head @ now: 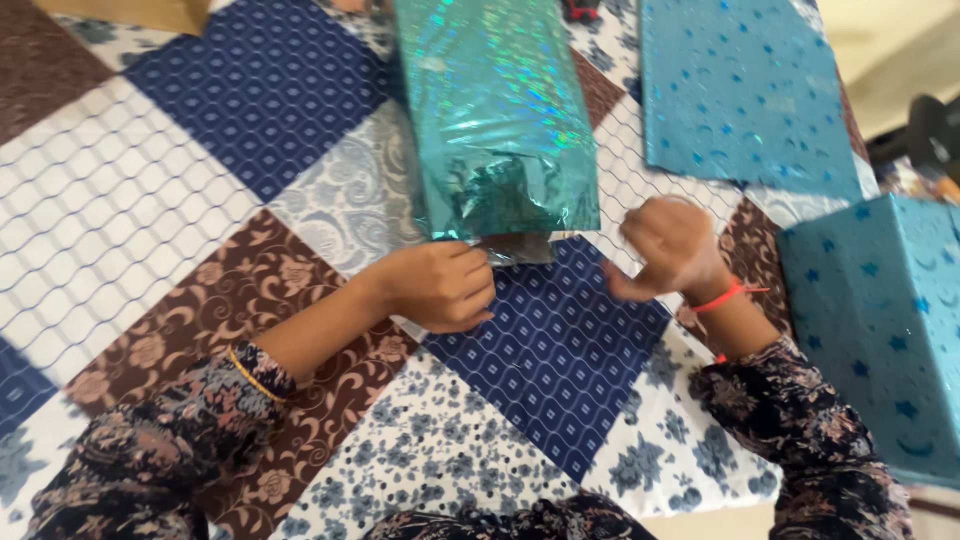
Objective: The person wraps a rectangular box with teal glittery wrapping paper on a patterned tablecloth. They fold the paper edges, smooth the surface, and secure the folds with clear adhesive tape. The box is rotated to wrap and tape multiple sides.
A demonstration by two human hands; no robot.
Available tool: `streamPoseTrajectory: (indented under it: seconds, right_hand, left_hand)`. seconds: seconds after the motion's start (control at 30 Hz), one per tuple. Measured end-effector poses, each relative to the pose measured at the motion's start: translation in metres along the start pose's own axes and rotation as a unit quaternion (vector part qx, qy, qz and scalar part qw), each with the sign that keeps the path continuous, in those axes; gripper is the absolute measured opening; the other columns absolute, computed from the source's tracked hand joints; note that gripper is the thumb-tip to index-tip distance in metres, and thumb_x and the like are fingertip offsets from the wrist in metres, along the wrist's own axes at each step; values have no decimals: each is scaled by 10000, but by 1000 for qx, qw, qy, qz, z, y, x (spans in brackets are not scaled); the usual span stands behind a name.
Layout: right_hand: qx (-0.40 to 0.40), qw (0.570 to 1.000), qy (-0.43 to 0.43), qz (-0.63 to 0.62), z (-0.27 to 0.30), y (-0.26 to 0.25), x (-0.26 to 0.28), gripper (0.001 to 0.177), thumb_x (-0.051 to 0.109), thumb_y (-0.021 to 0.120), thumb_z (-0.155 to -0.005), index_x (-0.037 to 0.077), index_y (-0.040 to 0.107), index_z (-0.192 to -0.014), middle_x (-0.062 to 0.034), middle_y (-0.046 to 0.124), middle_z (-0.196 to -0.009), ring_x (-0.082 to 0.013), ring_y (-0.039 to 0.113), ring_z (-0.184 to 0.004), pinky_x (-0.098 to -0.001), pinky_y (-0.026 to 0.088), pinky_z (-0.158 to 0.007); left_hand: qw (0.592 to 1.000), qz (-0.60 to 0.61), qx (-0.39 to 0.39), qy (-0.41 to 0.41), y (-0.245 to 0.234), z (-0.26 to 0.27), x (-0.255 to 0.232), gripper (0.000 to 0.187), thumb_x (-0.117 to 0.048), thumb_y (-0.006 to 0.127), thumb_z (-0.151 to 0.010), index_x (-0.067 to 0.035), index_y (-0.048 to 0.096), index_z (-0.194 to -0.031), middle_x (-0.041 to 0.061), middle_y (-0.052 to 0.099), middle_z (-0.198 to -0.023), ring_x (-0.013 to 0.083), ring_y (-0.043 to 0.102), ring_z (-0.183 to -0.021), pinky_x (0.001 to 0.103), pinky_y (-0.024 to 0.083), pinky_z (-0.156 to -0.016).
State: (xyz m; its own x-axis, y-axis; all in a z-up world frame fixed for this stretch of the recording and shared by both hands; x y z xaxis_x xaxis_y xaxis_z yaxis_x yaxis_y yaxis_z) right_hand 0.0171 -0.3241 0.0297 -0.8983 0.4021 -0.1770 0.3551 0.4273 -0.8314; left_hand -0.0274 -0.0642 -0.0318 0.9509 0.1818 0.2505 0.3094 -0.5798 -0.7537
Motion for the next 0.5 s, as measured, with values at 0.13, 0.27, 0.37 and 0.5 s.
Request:
streamPoseTrajectory:
  seconds: [0.13,0.27,0.37,0.5]
  right_hand:
    - [-62,952,297,-48,61,-24,-43,133,68,778,-932,15,671,-873,-90,648,-793,-172,609,-670,-268,453,-562]
    - [-118,819,503,-252,116,-19,-77,104,39,808,-960,5,710,-959,-41,723,-887,-92,642,-756,-212,490,-651]
    - [-48,818,507,-268,133,-19,-77,152,33,837,-864,1,751,-985,-47,749,-963,-112,674,-857,-239,523,-741]
    - [-4,884,415,-215,131,-23,-62,294,52,894,-729,51,783,-1001,-84,718,-1130,-187,648,-1107,-338,520,-951]
  left_hand:
    - [997,62,-1,34,26,-29,-18,290,-291,725,-843,-83,592,-689,36,540,-700,229,591,-722,352,469,-640]
    - [996,86,-9,27,59,-73,-34,188,-231,697,-759,-82,591,-713,52,561,-724,245,608,-769,362,480,-655]
    - [990,119,-38,-73,84,-109,-32,177,-183,695,-725,-49,595,-784,95,580,-792,293,622,-836,400,500,-708]
    - [932,189,-50,-304,119,-135,-9,250,-152,740,-723,-15,608,-885,156,604,-881,355,623,-882,464,515,-751]
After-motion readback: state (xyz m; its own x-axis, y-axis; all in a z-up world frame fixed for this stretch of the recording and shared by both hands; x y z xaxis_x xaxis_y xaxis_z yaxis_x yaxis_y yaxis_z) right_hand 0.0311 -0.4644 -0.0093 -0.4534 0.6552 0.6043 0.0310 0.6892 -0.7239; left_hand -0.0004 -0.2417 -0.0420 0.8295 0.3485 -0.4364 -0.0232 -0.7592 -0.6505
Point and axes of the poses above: each hand's wrist, its own z-axis away from the middle knuckle, its own y-axis out of the palm, x = y × z, the point moved 5 cm from there along -z, towards the middle knuckle
